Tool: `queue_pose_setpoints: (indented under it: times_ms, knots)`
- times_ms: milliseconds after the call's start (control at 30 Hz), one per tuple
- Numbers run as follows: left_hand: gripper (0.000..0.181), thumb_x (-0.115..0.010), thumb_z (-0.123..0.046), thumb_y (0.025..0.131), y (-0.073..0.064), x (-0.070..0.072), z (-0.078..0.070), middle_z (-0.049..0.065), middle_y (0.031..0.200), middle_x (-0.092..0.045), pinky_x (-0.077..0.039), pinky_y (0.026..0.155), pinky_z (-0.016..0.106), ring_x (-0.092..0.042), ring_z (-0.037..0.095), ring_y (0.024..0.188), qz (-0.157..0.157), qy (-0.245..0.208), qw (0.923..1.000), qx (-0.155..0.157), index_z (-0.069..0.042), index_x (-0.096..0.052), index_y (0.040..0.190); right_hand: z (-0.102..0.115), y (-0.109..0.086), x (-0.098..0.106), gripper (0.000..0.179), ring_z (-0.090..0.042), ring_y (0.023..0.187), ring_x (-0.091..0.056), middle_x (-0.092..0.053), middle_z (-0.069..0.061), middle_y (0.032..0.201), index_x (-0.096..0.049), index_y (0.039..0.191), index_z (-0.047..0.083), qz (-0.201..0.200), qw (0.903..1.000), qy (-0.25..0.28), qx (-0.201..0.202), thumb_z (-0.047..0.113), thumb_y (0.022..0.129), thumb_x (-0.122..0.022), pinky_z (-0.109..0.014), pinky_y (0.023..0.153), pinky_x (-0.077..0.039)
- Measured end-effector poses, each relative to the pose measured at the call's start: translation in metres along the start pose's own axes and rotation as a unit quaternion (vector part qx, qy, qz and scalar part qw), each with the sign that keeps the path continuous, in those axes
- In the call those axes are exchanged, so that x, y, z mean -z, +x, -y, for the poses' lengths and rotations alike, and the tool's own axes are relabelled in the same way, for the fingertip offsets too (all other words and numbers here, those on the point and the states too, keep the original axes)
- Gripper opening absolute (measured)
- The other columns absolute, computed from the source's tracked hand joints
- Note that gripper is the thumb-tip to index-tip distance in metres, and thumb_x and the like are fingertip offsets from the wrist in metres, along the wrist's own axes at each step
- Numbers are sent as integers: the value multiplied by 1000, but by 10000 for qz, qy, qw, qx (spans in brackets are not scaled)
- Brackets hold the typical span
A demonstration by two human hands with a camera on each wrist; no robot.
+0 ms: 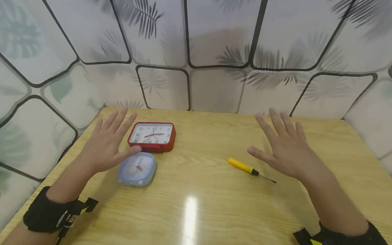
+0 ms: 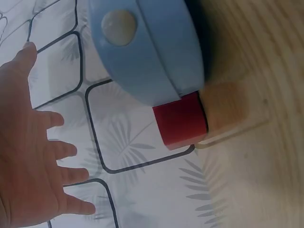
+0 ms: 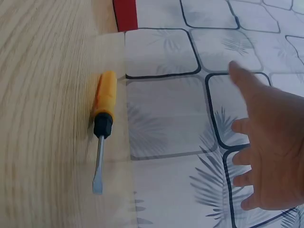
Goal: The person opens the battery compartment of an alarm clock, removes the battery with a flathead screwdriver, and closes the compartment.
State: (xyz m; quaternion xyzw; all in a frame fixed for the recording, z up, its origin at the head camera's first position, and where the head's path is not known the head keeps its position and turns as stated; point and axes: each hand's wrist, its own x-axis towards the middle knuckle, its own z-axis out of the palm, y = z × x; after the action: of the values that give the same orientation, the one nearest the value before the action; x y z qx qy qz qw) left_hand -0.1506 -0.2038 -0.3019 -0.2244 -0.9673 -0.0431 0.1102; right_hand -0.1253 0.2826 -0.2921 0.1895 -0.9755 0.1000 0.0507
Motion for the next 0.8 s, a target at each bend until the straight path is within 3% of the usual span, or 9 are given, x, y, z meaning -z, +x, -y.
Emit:
queue_pose_setpoints:
  times_ms: [167,300,400,600,800]
  knots:
    - [96,-58,-66,89,-1,-4,1,20,162,-25,-21,116,67,-22,45,148,252,-296,9991,-166,-17,-18,161,1,6,-6,88,-54,145,-16,-17,-27,162,-19,161,16,296,9996,13,-27,53,94,-62,-77,111,3]
    - [95,-64,-65,86,-2,-6,-1,22,154,-35,-35,112,60,-34,41,141,728,-654,9949,-261,-12,-31,157,8,5,-13,76,-50,137,-34,-43,-24,151,-36,154,11,734,9972,130,-92,53,95,-61,-78,110,-1]
    - [93,-66,-68,83,-1,-6,-4,20,148,-42,-43,106,57,-41,38,136,1028,-781,9913,-273,-8,-43,150,13,4,-19,70,-48,128,-48,-57,-21,140,-46,149,8,998,9949,138,-12,51,96,-61,-75,109,-15]
    - [78,-73,-68,75,-3,-8,-10,10,127,-56,-51,94,47,-56,27,112,1344,-866,9859,-493,-10,-62,126,19,5,-30,69,-39,112,-64,-67,-17,124,-52,142,3,1673,9852,366,72,50,93,-64,-58,89,-51]
    - [75,-81,-64,69,-5,-12,-14,4,122,-59,-50,83,37,-55,18,98,1803,-840,9777,-670,-15,-61,122,23,9,-38,66,-13,87,-63,-68,-1,102,-51,142,1,2255,9724,577,163,40,92,-70,-39,74,-55]
